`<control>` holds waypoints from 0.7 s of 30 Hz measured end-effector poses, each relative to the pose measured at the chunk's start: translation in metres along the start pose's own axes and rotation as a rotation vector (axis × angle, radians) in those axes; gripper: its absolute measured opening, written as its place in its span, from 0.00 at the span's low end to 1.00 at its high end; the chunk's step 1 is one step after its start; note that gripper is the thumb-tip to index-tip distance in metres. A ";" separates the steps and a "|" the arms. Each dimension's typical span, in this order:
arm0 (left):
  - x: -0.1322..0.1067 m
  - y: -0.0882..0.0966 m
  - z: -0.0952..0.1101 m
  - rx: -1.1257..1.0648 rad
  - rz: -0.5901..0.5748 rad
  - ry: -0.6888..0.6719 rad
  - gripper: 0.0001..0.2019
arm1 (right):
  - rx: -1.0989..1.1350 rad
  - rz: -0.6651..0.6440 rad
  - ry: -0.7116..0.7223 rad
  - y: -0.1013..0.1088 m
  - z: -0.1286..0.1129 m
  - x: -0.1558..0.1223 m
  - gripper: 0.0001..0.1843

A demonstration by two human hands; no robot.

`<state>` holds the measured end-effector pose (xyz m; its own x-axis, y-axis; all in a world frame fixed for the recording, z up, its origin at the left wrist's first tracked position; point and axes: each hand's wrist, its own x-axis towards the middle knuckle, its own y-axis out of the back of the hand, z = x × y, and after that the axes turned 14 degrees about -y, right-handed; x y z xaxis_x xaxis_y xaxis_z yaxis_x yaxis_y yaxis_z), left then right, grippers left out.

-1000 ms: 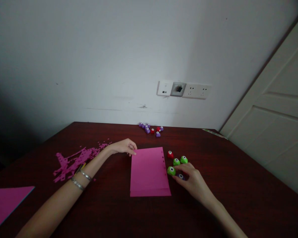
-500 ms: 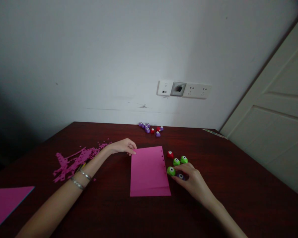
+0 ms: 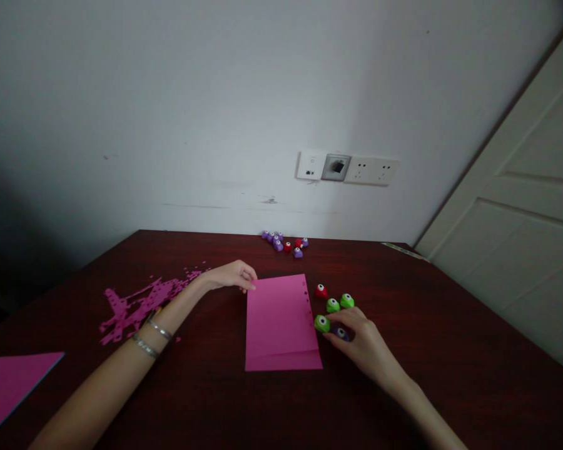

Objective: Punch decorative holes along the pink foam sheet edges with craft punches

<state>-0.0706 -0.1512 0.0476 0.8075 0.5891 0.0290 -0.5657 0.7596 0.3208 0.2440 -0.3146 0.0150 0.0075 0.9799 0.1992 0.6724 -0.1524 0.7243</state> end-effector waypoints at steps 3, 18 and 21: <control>0.000 0.001 -0.002 -0.002 0.000 -0.010 0.13 | -0.008 -0.009 0.010 0.000 -0.001 0.000 0.09; 0.000 0.001 -0.003 -0.010 0.025 -0.021 0.13 | -0.016 -0.057 0.035 0.001 -0.005 -0.002 0.12; 0.000 0.001 -0.004 -0.018 0.030 -0.009 0.13 | -0.016 -0.068 0.041 0.002 -0.008 -0.003 0.11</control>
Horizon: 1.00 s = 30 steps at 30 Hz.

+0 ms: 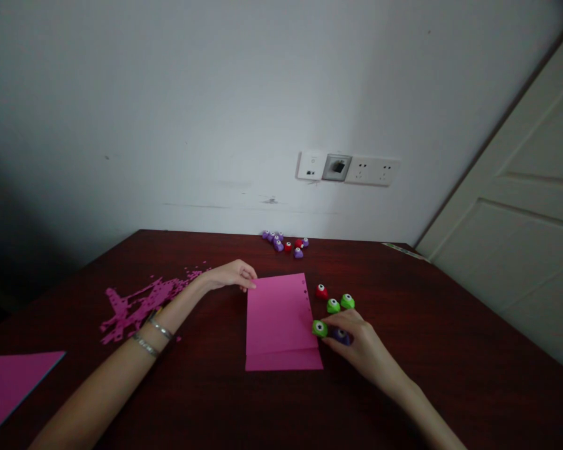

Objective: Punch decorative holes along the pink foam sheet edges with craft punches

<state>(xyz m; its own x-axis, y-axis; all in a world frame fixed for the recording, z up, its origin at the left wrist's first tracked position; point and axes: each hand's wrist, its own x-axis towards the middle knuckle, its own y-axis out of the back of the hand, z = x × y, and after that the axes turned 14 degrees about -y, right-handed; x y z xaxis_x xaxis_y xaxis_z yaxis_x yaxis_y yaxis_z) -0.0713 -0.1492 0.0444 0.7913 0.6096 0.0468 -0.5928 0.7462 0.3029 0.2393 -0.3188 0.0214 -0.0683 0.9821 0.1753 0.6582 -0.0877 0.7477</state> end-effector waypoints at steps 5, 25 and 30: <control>0.001 0.001 -0.003 -0.003 0.015 0.025 0.13 | -0.017 -0.050 0.018 0.002 -0.006 -0.001 0.10; 0.002 -0.002 -0.009 -0.038 0.004 0.051 0.14 | -0.019 -0.149 -0.009 0.001 -0.009 -0.002 0.10; 0.003 -0.005 -0.007 -0.040 0.006 0.086 0.14 | -0.066 -0.160 -0.010 0.000 -0.010 -0.003 0.10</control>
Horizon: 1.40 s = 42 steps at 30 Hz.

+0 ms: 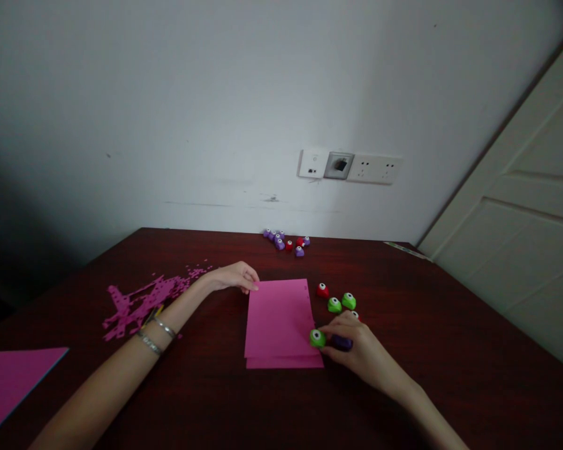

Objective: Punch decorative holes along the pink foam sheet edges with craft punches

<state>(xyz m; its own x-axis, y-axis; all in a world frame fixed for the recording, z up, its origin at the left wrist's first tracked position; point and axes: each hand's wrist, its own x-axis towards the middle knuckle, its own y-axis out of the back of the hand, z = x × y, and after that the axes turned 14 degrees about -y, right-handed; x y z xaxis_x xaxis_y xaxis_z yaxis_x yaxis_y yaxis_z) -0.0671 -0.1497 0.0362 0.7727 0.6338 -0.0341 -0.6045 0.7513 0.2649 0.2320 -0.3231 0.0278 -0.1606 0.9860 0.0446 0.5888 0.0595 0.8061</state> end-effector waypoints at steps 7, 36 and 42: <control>0.001 -0.004 0.001 0.023 0.023 0.063 0.13 | -0.110 -0.038 -0.013 0.002 -0.006 -0.005 0.11; -0.004 -0.109 0.028 0.829 -0.498 -0.213 0.52 | -0.127 -0.106 0.013 0.005 -0.007 -0.005 0.12; 0.002 -0.109 0.010 0.839 -0.502 -0.243 0.52 | -0.134 -0.110 0.015 0.006 -0.008 -0.005 0.12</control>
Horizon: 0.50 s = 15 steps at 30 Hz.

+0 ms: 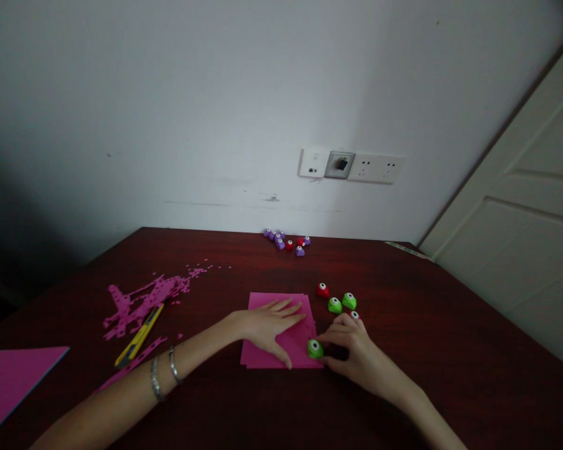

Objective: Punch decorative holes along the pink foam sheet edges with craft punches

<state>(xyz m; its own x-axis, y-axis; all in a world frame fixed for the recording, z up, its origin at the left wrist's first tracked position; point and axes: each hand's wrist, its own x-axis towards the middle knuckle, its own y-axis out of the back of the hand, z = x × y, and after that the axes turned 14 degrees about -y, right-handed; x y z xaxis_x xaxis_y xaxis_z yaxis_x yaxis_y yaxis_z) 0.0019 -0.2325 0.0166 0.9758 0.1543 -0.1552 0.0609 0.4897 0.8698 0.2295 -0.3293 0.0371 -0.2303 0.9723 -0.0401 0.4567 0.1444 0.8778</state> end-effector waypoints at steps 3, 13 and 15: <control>0.001 -0.001 -0.001 0.007 -0.002 0.005 0.51 | -0.002 -0.009 -0.010 0.000 -0.001 -0.001 0.12; 0.004 -0.005 -0.005 0.023 0.011 -0.027 0.49 | 0.005 -0.031 -0.002 0.002 -0.001 -0.001 0.12; 0.004 -0.004 -0.005 0.023 0.013 -0.025 0.49 | 0.006 -0.037 0.005 0.003 -0.002 -0.001 0.11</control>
<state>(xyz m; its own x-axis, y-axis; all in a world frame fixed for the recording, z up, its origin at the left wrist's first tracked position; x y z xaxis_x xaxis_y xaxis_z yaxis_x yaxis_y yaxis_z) 0.0042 -0.2300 0.0099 0.9814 0.1391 -0.1322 0.0525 0.4680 0.8822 0.2297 -0.3306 0.0409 -0.2517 0.9653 -0.0701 0.4527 0.1814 0.8730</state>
